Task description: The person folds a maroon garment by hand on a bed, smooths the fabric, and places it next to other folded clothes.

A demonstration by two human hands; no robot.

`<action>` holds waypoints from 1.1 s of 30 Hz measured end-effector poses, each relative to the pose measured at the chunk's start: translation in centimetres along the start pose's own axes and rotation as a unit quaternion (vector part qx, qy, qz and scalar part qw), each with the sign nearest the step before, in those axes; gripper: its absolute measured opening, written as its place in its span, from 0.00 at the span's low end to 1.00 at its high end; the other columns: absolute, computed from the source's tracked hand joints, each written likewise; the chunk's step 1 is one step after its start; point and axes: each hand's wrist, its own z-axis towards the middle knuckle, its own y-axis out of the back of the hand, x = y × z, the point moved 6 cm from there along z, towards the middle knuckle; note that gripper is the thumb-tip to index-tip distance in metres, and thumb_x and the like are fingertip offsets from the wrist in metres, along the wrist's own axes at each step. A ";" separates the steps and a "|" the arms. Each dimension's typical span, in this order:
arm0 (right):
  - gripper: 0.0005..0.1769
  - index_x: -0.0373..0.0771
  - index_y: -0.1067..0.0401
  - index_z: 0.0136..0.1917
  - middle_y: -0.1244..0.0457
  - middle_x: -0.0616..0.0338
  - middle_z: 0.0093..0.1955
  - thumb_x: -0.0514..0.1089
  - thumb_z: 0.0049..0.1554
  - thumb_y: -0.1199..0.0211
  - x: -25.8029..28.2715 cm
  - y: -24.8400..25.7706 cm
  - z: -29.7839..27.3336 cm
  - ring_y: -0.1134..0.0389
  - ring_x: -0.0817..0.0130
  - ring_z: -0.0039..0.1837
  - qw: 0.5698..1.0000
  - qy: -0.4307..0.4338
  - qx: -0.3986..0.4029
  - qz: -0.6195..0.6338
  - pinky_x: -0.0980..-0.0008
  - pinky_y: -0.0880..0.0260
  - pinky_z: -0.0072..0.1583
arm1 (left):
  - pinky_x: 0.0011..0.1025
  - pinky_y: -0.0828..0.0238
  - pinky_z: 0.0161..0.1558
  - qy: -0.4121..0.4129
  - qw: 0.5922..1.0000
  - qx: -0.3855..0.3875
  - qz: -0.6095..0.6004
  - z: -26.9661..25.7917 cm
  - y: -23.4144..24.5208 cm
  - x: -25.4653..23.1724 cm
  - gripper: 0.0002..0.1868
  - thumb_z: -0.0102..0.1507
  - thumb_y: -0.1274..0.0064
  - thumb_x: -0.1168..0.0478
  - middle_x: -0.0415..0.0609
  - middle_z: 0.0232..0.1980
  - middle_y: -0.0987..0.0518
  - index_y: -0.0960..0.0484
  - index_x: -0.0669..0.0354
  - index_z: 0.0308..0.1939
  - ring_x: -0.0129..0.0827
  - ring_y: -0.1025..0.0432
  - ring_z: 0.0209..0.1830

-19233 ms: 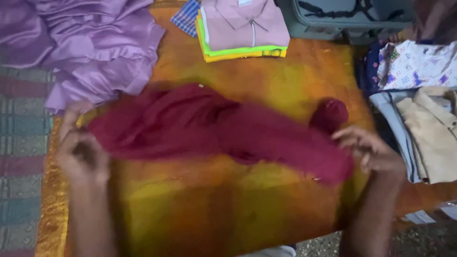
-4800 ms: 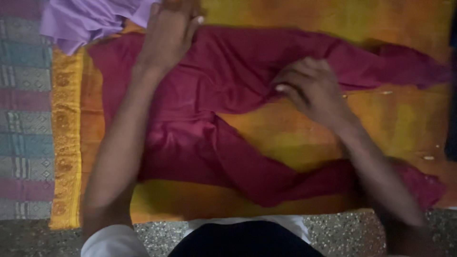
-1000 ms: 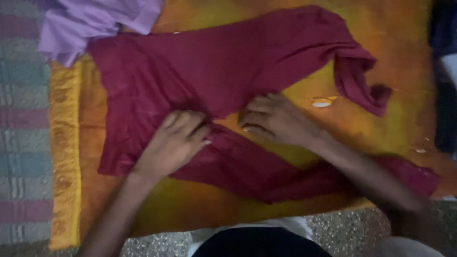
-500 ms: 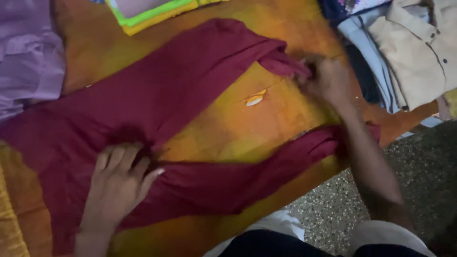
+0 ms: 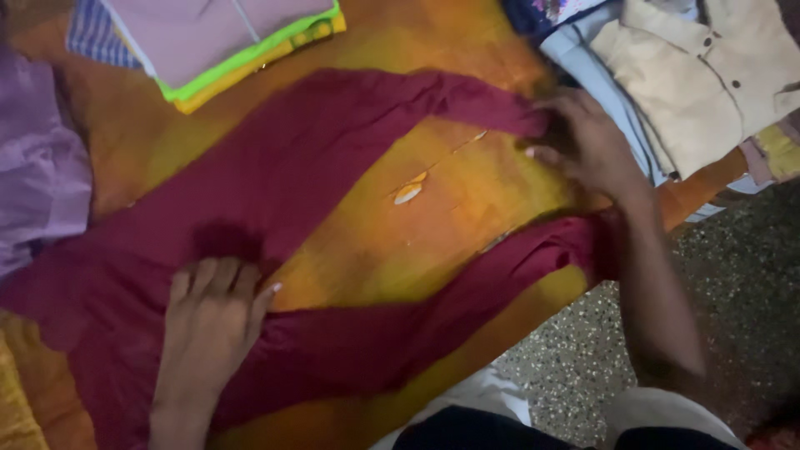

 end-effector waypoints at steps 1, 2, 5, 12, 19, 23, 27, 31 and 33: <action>0.33 0.42 0.34 0.69 0.38 0.45 0.68 0.47 0.54 0.25 -1.4 0.1 -0.6 0.37 0.45 0.70 0.994 -0.068 0.000 0.082 0.52 0.38 0.71 | 0.37 0.34 0.52 -0.006 1.000 -0.001 0.002 0.8 0.2 -0.3 0.17 0.65 0.47 0.49 0.48 0.41 0.18 0.14 0.60 0.39 0.37 0.27 0.46; 0.33 0.42 0.34 0.69 0.38 0.45 0.68 0.47 0.54 0.25 -1.9 -0.3 -0.6 0.37 0.45 0.70 0.994 -0.073 -0.004 0.082 0.52 0.38 0.71 | 0.37 0.34 0.50 -0.007 1.000 0.012 0.010 1.7 0.3 -0.7 0.16 0.65 0.46 0.50 0.48 0.40 0.19 0.14 0.59 0.39 0.37 0.27 0.45; 0.34 0.35 0.34 0.69 0.36 0.42 0.64 0.46 0.55 0.24 -2.6 -1.0 0.4 0.35 0.42 0.65 0.995 -0.081 -0.045 0.040 0.51 0.34 0.65 | 0.39 0.33 0.49 -0.032 0.999 -0.007 -0.016 5.1 1.0 -2.5 0.14 0.64 0.44 0.52 0.48 0.40 0.19 0.15 0.59 0.40 0.38 0.27 0.44; 0.12 0.36 0.23 0.56 0.35 0.48 0.55 0.29 0.59 0.30 -1.3 1.9 2.8 0.30 0.58 0.57 0.971 -0.083 -0.184 0.126 0.61 0.29 0.56 | 0.46 0.34 0.51 -0.041 0.971 -0.081 -0.222 13.4 1.1 -5.8 0.09 0.64 0.43 0.61 0.54 0.42 0.21 0.20 0.62 0.44 0.49 0.28 0.47; 0.17 0.38 0.27 0.45 0.38 0.56 0.61 0.21 0.54 0.50 -1.8 1.4 2.1 0.30 0.66 0.64 0.838 0.000 -0.245 0.487 0.66 0.29 0.70 | 0.47 0.34 0.63 -0.070 0.911 -0.193 -0.359 21.1 -0.2 -9.0 0.17 0.67 0.49 0.70 0.63 0.60 0.25 0.26 0.68 0.60 0.57 0.32 0.62; 0.16 0.32 0.24 0.51 0.35 0.48 0.58 0.19 0.57 0.44 -2.3 -0.8 0.9 0.31 0.59 0.61 0.938 -0.104 -0.168 0.283 0.66 0.30 0.62 | 0.47 0.37 0.60 -0.150 0.918 -0.171 -0.324 25.2 -1.3 -12.2 0.23 0.60 0.53 0.75 0.62 0.62 0.25 0.26 0.65 0.60 0.55 0.32 0.65; 0.14 0.33 0.25 0.56 0.33 0.50 0.57 0.25 0.59 0.44 -2.4 -1.1 -1.6 0.29 0.58 0.60 0.944 -0.187 -0.208 0.177 0.66 0.29 0.61 | 0.48 0.36 0.58 -0.164 0.917 -0.123 -0.341 27.3 -3.6 -13.8 0.18 0.61 0.50 0.74 0.54 0.56 0.22 0.23 0.63 0.55 0.50 0.30 0.61; 0.11 0.39 0.25 0.57 0.33 0.54 0.50 0.41 0.60 0.32 -3.1 -2.7 -3.0 0.28 0.61 0.48 0.905 -0.342 -0.179 0.178 0.66 0.30 0.50 | 0.48 0.36 0.58 -0.161 0.910 -0.104 -0.367 30.5 -7.1 -15.4 0.09 0.67 0.49 0.73 0.51 0.53 0.20 0.21 0.60 0.50 0.49 0.29 0.57; 0.15 0.38 0.25 0.57 0.34 0.52 0.49 0.42 0.58 0.29 -2.9 -2.9 -2.7 0.29 0.59 0.49 0.920 -0.316 -0.167 0.163 0.64 0.30 0.51 | 0.43 0.32 0.60 -0.173 0.890 -0.050 -0.419 32.2 -8.8 -16.7 0.14 0.66 0.50 0.76 0.50 0.54 0.21 0.19 0.58 0.53 0.46 0.29 0.58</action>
